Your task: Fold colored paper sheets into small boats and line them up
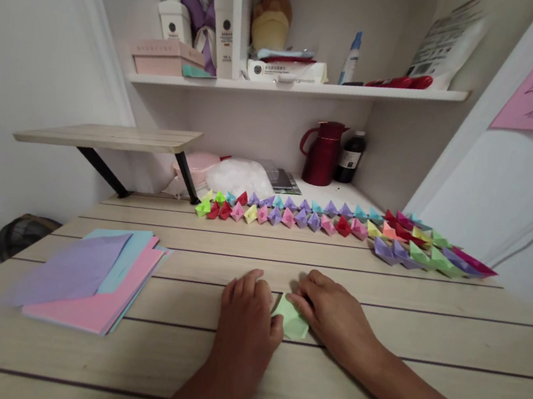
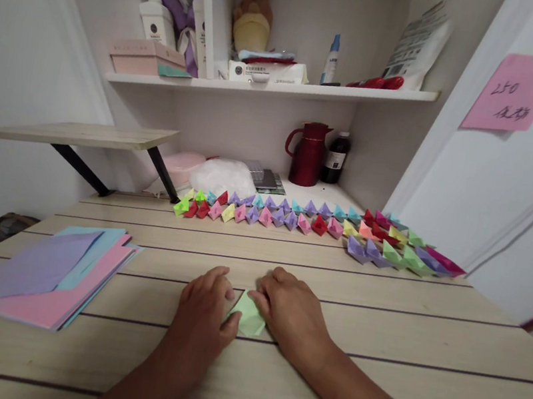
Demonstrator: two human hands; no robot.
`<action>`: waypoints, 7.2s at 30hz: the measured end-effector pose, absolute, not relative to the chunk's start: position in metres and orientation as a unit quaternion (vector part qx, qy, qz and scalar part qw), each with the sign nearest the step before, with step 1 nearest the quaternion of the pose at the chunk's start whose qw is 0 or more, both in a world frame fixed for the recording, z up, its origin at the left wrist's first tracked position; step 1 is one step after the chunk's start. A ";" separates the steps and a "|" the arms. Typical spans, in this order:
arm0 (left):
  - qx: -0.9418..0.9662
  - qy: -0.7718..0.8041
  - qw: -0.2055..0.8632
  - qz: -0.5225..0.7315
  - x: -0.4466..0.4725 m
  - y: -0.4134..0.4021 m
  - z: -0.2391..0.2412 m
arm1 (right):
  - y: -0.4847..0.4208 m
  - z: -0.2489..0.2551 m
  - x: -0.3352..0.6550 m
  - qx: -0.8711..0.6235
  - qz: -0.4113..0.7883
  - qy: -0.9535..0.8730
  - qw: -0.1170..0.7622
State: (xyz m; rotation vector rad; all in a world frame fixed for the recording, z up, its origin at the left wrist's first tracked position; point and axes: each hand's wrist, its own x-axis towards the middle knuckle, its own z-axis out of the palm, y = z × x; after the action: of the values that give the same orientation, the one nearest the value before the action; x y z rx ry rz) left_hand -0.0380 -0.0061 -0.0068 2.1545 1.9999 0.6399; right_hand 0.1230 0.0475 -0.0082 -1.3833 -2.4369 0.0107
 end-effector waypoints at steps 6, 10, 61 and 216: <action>0.752 0.625 0.078 0.195 -0.050 -0.010 0.003 | 0.047 -0.007 0.122 -0.491 0.000 -0.855 0.169; 0.773 0.613 0.029 0.164 -0.050 -0.017 0.005 | 0.046 -0.007 0.121 -0.495 -0.015 -0.852 0.169; 0.833 0.480 0.169 0.216 -0.060 0.012 0.029 | 0.026 0.002 0.145 -0.356 0.114 -0.897 0.237; 0.869 0.432 -0.063 0.234 -0.056 -0.005 -0.008 | 0.029 -0.007 0.147 -0.376 -0.044 -0.905 0.193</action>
State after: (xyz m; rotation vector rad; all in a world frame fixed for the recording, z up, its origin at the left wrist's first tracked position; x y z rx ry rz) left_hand -0.0559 -0.0046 -0.0081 2.8438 1.4132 0.7673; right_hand 0.1471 0.0294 -0.0067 -1.0559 -2.5402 -0.1227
